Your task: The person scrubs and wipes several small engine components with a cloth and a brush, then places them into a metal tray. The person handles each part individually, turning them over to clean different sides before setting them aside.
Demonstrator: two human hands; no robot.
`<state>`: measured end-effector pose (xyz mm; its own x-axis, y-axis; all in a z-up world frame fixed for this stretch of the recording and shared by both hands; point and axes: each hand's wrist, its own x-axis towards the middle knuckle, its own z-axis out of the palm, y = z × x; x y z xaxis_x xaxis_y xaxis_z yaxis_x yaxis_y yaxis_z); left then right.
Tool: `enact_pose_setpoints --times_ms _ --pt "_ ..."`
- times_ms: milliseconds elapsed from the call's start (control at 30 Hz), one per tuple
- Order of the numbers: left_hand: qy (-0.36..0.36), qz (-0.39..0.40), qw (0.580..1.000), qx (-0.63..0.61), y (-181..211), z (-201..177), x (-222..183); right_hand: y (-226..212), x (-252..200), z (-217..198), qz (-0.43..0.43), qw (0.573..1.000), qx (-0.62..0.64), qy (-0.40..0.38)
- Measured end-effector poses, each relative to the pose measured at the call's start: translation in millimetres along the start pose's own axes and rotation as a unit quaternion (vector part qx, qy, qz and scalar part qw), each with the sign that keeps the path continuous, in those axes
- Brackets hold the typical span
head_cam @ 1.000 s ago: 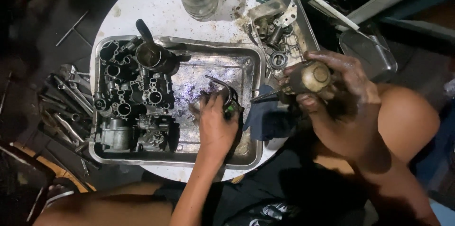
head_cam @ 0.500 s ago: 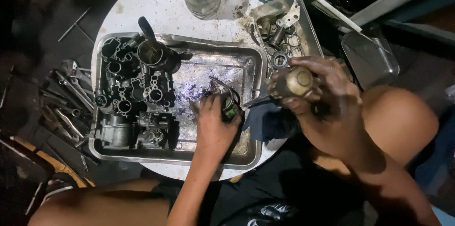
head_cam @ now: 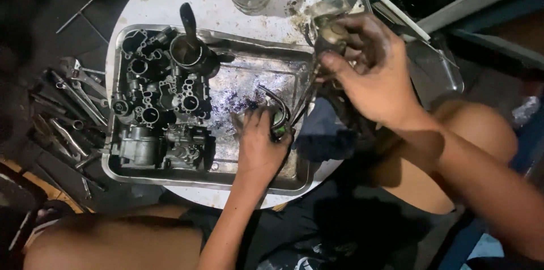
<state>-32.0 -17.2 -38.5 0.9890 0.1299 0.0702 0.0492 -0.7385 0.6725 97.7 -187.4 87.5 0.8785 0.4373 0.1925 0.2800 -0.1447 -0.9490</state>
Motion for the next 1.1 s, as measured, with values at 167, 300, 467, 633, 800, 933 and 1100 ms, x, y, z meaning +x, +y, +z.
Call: enact_pose_setpoints --times_ms 167,300,467,633,800,933,1100 --pt "-0.018 -0.005 1.000 -0.009 0.1 -1.9 -0.5 -1.1 17.5 3.8 0.026 0.999 -0.033 -0.008" --pt "-0.014 0.006 1.000 -0.013 -7.1 1.3 -3.7 7.9 19.8 2.6 -0.015 0.999 0.001 -0.036" --pt "0.003 0.035 0.999 -0.007 -7.5 3.1 -4.2 2.2 23.1 2.6 -0.023 0.999 -0.005 -0.047" --pt "0.005 0.037 0.999 -0.009 -5.4 0.9 -2.8 2.5 26.0 5.0 -0.014 0.998 0.010 -0.063" --pt "-0.019 0.014 0.999 -0.021 -9.2 3.6 -5.2 6.2 24.2 0.2 -0.017 0.998 0.012 -0.063" --pt "-0.031 0.005 0.999 -0.014 -6.1 0.4 -2.5 14.5 17.7 -2.0 0.014 1.000 0.006 -0.026" --pt "-0.031 0.005 0.999 -0.031 -12.3 2.6 -7.0 18.2 12.9 -5.0 -0.043 0.997 0.037 -0.052"
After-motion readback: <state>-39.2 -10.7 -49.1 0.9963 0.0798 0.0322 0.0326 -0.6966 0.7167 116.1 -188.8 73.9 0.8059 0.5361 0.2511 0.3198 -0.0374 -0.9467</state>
